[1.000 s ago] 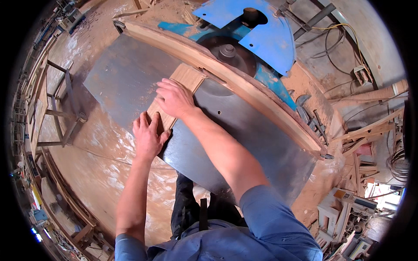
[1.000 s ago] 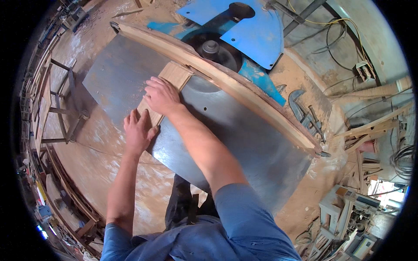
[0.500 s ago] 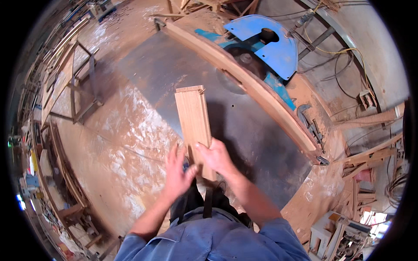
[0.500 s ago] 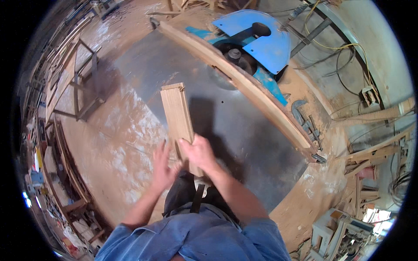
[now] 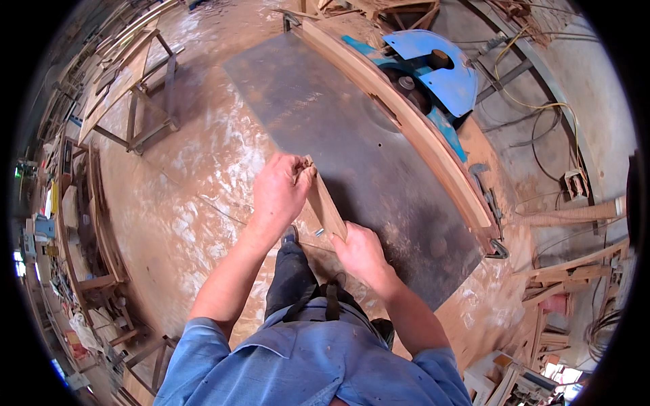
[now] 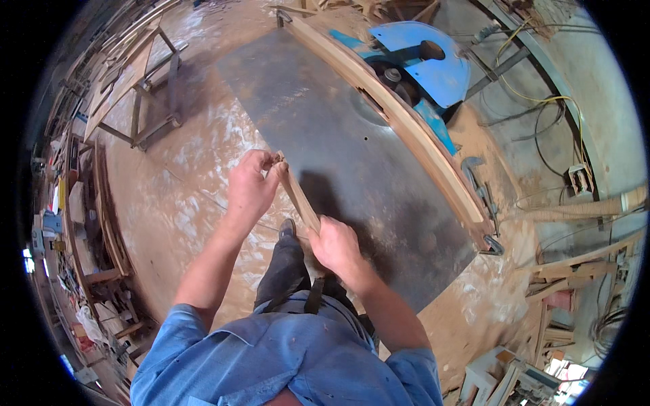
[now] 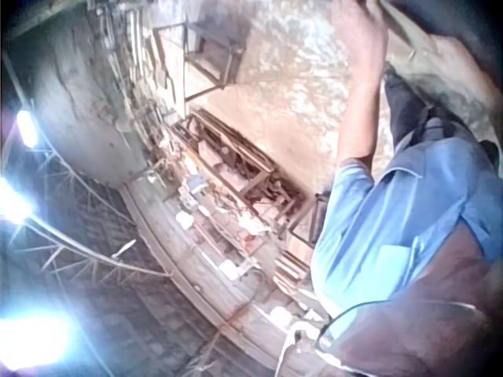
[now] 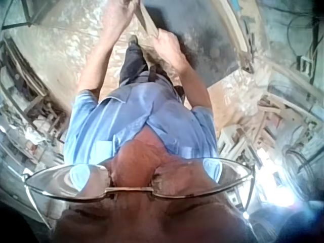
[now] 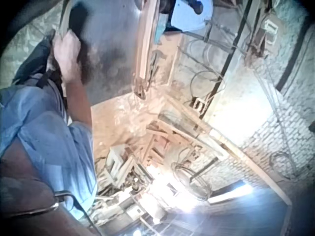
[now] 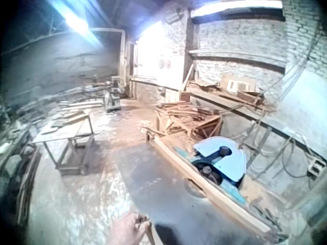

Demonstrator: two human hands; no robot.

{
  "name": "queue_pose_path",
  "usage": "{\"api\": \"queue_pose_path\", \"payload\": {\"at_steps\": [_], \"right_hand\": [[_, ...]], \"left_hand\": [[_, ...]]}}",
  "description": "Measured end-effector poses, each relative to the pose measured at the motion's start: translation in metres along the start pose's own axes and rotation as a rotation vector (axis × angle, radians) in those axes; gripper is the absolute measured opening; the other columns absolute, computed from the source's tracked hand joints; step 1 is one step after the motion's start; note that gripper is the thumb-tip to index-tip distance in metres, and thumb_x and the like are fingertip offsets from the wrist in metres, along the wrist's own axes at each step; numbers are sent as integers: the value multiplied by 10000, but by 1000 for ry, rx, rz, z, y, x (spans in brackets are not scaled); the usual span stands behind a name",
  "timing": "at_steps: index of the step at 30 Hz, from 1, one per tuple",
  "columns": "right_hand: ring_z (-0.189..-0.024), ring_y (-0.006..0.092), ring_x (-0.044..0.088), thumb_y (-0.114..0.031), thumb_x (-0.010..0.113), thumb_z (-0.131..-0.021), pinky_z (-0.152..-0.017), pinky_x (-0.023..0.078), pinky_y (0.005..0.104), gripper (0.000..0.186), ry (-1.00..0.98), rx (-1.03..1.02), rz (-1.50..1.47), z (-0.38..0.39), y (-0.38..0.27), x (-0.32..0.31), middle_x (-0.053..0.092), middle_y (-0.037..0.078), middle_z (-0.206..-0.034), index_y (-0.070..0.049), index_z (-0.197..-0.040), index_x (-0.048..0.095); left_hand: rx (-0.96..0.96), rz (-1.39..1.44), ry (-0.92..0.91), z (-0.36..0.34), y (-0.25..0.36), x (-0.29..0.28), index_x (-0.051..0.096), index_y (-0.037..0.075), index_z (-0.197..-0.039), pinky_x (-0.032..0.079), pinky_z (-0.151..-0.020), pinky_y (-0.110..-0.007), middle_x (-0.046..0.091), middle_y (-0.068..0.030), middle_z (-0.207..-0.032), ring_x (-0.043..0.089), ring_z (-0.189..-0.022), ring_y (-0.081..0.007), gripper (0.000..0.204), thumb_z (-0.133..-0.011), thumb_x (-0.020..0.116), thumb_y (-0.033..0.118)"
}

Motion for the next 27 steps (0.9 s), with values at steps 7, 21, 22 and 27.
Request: {"api": "queue_pose_path", "payload": {"at_steps": [7,21,22,27], "right_hand": [[-843,412,669,-286,621,-898,-754,539,509,316,-86,-147,182,7,-16,22,685,215,-914,19,-974,651],[-866,471,653,-348,663,-834,-778,522,522,426,-369,-193,78,-12,-51,51,658,312,-868,68,-927,672],[-875,468,654,-353,663,-835,-786,523,519,432,-405,-178,58,-10,-55,49,658,313,-878,64,-946,674],[-904,459,655,-386,662,-843,-802,528,496,459,-646,-141,-31,0,-47,67,665,296,-916,44,-1000,689]], "left_hand": [[5,-80,-160,9,-33,-11,678,38,-912,532,-742,-459,669,-194,-876,661,-837,-384,149,-867,648,176],[551,-215,-42,51,-50,-59,591,81,-896,524,-600,-400,612,-90,-956,642,-747,-287,83,-815,607,90],[580,-246,-44,54,-48,-59,578,75,-911,508,-590,-387,601,-91,-955,624,-733,-278,110,-813,592,121],[710,-352,-274,76,-53,-51,540,63,-876,493,-595,-378,567,-95,-885,601,-715,-278,135,-834,582,184]]}}
Point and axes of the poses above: each hand's wrist, its own z-axis away from the middle knuckle, its own x-axis out of the palm, y = z × x, the point moved 10 cm from there along -z, towards the middle knuckle
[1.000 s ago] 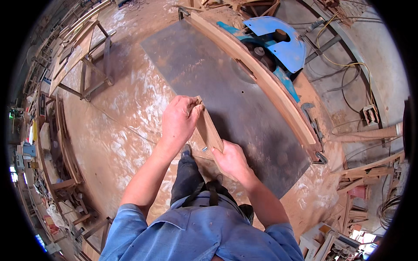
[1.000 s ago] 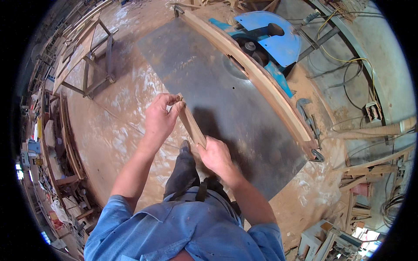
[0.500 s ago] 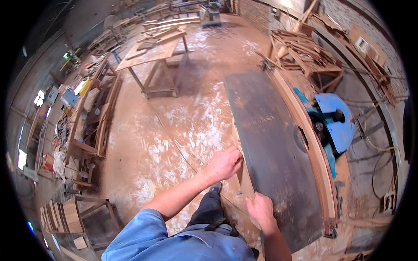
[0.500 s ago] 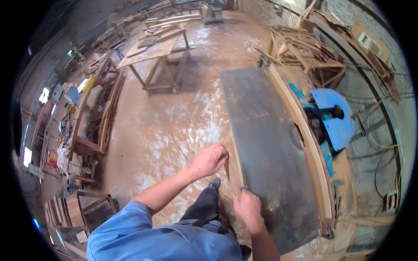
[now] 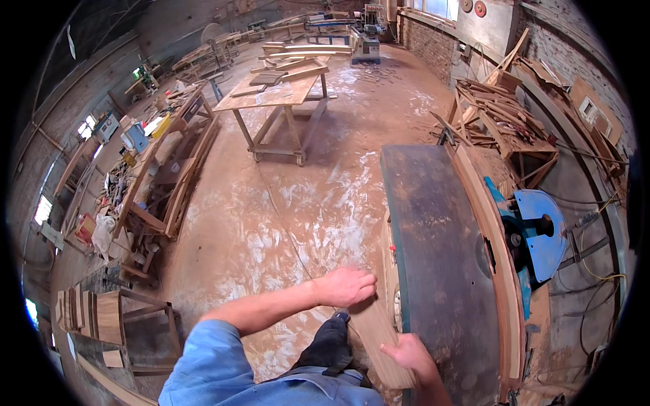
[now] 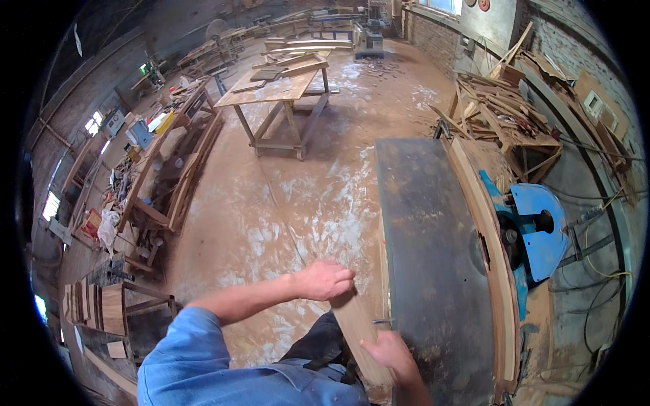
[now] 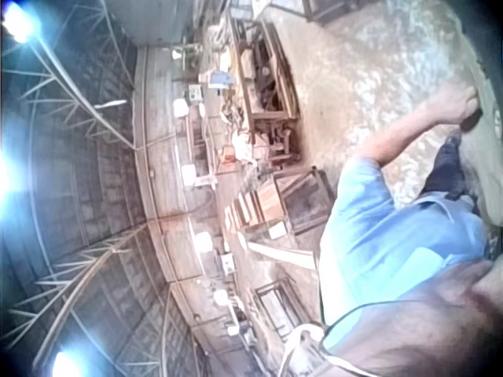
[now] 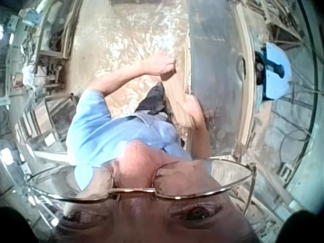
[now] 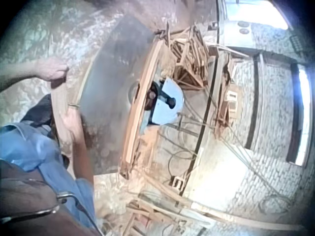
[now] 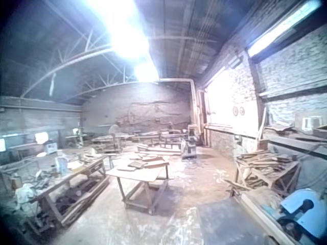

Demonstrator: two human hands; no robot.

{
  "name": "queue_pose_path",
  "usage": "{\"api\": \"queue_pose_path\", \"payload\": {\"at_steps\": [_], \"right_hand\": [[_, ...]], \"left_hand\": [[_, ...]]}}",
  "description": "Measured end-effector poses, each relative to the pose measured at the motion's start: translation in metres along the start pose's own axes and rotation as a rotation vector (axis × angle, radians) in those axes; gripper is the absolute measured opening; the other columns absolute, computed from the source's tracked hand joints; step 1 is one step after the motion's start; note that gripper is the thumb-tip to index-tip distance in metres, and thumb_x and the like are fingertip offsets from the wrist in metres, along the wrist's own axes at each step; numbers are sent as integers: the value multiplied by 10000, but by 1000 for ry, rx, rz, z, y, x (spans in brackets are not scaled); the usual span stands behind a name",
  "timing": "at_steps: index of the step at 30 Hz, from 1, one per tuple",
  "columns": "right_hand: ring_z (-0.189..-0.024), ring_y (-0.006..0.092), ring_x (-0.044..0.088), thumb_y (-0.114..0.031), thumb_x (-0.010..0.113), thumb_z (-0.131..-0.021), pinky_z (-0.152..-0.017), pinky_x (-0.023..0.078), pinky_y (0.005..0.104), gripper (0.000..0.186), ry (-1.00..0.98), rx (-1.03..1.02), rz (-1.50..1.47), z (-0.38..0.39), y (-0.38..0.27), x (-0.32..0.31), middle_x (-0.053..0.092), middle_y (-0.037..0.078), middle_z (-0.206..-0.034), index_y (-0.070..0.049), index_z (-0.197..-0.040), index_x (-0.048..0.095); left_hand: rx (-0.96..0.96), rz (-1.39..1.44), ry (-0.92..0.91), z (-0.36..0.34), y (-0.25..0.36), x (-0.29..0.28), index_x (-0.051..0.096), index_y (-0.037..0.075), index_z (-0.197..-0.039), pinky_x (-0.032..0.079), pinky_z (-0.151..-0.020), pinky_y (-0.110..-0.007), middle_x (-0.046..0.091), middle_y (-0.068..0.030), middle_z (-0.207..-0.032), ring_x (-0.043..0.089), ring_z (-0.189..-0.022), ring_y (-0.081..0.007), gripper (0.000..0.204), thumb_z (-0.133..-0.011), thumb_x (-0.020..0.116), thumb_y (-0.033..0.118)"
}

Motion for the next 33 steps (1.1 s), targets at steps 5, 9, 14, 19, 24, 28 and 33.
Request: {"api": "queue_pose_path", "payload": {"at_steps": [5,9,14,19,24,28,33], "right_hand": [[-843,452,667,-412,668,-853,-758,528,483,486,-82,-55,164,-6,28,22,662,302,-859,63,-950,695],[-776,331,679,-399,709,-842,-719,525,407,448,-201,23,119,-27,60,28,688,257,-849,24,-990,701],[-799,269,672,-390,702,-852,-734,516,403,472,-321,-87,-66,-2,34,32,706,208,-873,60,-992,677],[-819,288,677,-381,698,-845,-739,513,401,496,-373,-80,-255,5,25,14,709,219,-903,82,-1019,662],[-813,248,669,-394,689,-845,-727,520,395,498,-311,-53,-135,-10,43,9,711,202,-891,71,-1020,661],[-851,217,673,-338,707,-866,-788,528,357,447,-184,-60,-443,-11,72,-28,727,143,-963,9,-1145,658],[-963,207,659,-248,696,-855,-877,503,355,420,-133,72,-332,-9,69,-69,717,149,-1054,16,-1176,642]], "left_hand": [[-46,87,-225,10,-3,25,548,69,-883,517,-602,-410,568,-109,-863,616,-732,-297,128,-853,576,191],[-176,-41,-223,-4,-8,34,552,81,-800,519,-572,-402,545,-101,-808,615,-708,-269,160,-812,607,231],[198,-104,-297,5,41,20,540,97,-788,514,-584,-345,521,-60,-777,607,-691,-209,132,-794,625,197],[-250,312,-72,-19,8,0,528,72,-858,521,-611,-386,566,-104,-837,634,-727,-274,105,-845,632,69],[-353,377,176,-35,-29,-35,535,46,-945,521,-612,-413,632,-156,-892,654,-742,-339,99,-887,591,-12],[-817,-250,-56,69,-156,-33,609,15,-955,541,-650,-426,669,-161,-870,678,-766,-327,88,-904,538,27],[-711,-349,-438,64,-113,5,643,42,-883,557,-691,-421,658,-128,-975,662,-880,-312,118,-852,645,156]]}}
Point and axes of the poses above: each hand's wrist, its own z-axis away from the middle knuckle, its own x-axis out of the palm, y = z × x, the point moved 10 cm from there along -z, towards the middle knuckle
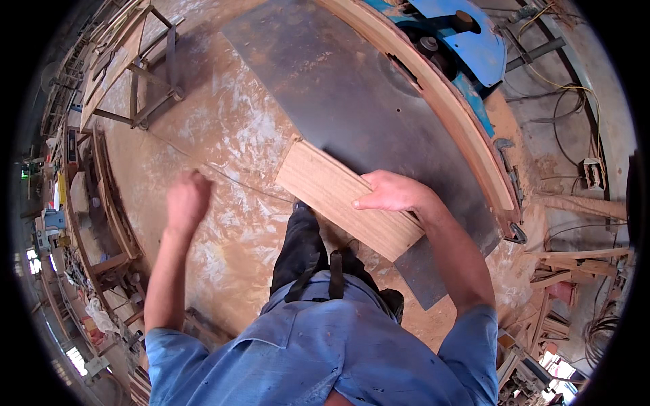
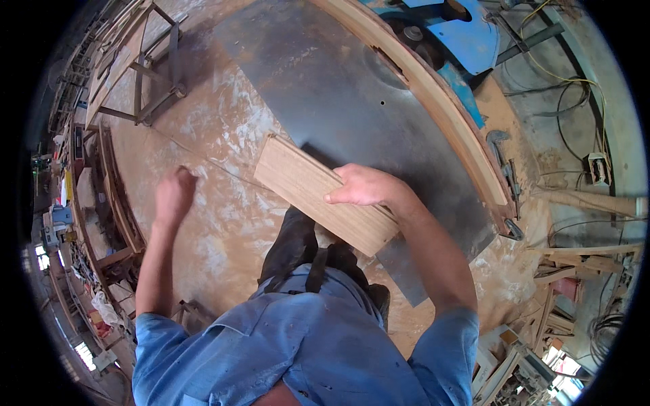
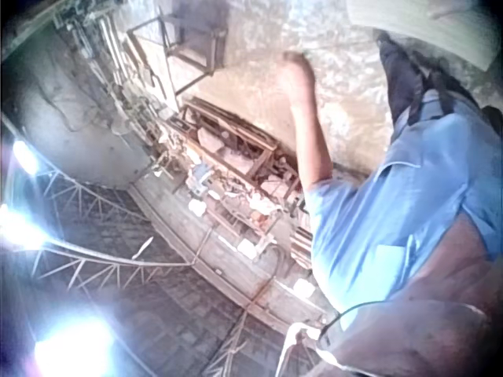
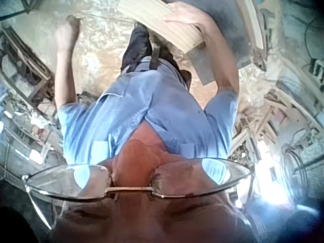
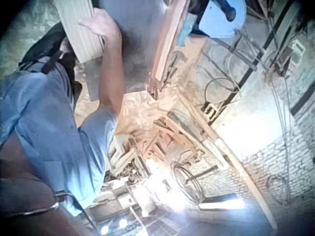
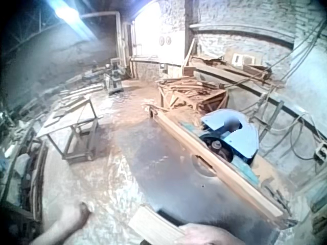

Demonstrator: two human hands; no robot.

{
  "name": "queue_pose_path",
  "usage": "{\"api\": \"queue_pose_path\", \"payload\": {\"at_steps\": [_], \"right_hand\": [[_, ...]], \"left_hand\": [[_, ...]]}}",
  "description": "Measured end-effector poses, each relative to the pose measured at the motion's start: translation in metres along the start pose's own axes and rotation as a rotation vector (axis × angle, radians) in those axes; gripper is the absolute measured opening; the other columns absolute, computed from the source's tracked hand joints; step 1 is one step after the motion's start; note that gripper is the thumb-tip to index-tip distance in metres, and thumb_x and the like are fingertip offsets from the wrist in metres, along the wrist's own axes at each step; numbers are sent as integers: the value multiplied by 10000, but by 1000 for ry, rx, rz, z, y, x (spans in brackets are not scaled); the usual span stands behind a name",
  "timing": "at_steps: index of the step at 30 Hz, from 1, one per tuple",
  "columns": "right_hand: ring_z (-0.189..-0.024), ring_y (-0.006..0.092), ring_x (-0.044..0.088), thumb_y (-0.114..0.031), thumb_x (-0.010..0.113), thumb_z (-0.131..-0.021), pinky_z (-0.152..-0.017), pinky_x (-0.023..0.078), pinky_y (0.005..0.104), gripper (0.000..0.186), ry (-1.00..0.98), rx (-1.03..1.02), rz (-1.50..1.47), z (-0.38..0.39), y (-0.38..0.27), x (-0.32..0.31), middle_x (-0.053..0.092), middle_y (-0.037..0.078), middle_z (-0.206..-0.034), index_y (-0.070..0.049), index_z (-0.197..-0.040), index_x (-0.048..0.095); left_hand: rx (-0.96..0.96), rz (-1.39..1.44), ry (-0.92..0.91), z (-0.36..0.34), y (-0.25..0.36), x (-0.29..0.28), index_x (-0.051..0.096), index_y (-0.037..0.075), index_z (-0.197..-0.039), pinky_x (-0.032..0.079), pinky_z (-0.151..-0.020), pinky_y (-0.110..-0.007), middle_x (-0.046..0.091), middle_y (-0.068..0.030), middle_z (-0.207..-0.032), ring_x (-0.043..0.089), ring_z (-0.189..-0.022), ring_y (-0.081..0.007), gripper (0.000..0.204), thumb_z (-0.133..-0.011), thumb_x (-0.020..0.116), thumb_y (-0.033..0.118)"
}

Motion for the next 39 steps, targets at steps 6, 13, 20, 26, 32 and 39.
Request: {"api": "queue_pose_path", "payload": {"at_steps": [6,13,20,26,32,39], "right_hand": [[-934,221,669,-260,708,-811,-852,513,384,432,-149,-62,168,-11,-10,10,723,146,-1043,-8,-1159,656],[-883,314,688,-323,720,-767,-786,531,423,470,-168,5,257,9,-1,-15,725,165,-972,-40,-1138,666],[-1230,315,534,-255,702,-854,-1006,449,437,299,818,-287,684,57,-47,-109,621,150,-1268,-27,-1048,704],[-1288,319,498,-223,696,-840,-1103,380,431,259,1102,-348,581,36,30,-104,619,143,-1266,-23,-1004,702],[-1284,303,514,-183,633,-866,-1101,386,433,191,1183,-381,606,18,56,-123,643,116,-1251,-32,-955,707],[-1252,275,557,-174,593,-888,-1098,405,410,182,1232,-400,650,4,66,-155,686,100,-1179,-59,-943,723]], "left_hand": [[845,195,54,37,213,-38,503,114,-1369,292,-1146,-572,400,-223,-1486,384,-1376,-418,860,-613,861,316],[945,289,170,18,247,-49,584,142,-1270,373,-1059,-560,499,-194,-1279,500,-1151,-381,639,-671,774,259],[609,498,231,-27,265,-19,649,147,-1217,395,-976,-524,481,-234,-1253,454,-1141,-411,666,-585,786,305],[385,557,135,-62,328,28,637,125,-1232,374,-969,-501,513,-252,-1197,454,-1098,-397,636,-677,820,375],[334,561,180,-65,336,30,640,116,-1242,369,-974,-504,502,-243,-1213,445,-1105,-394,653,-667,822,368],[276,545,153,-82,354,31,640,110,-1256,376,-980,-514,461,-234,-1279,425,-1147,-394,677,-657,824,365]]}}
Point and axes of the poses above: each hand's wrist, its own z-axis away from the middle knuckle, its own x-axis out of the palm, y = z × x, the point moved 10 cm from there along -z, towards the middle knuckle
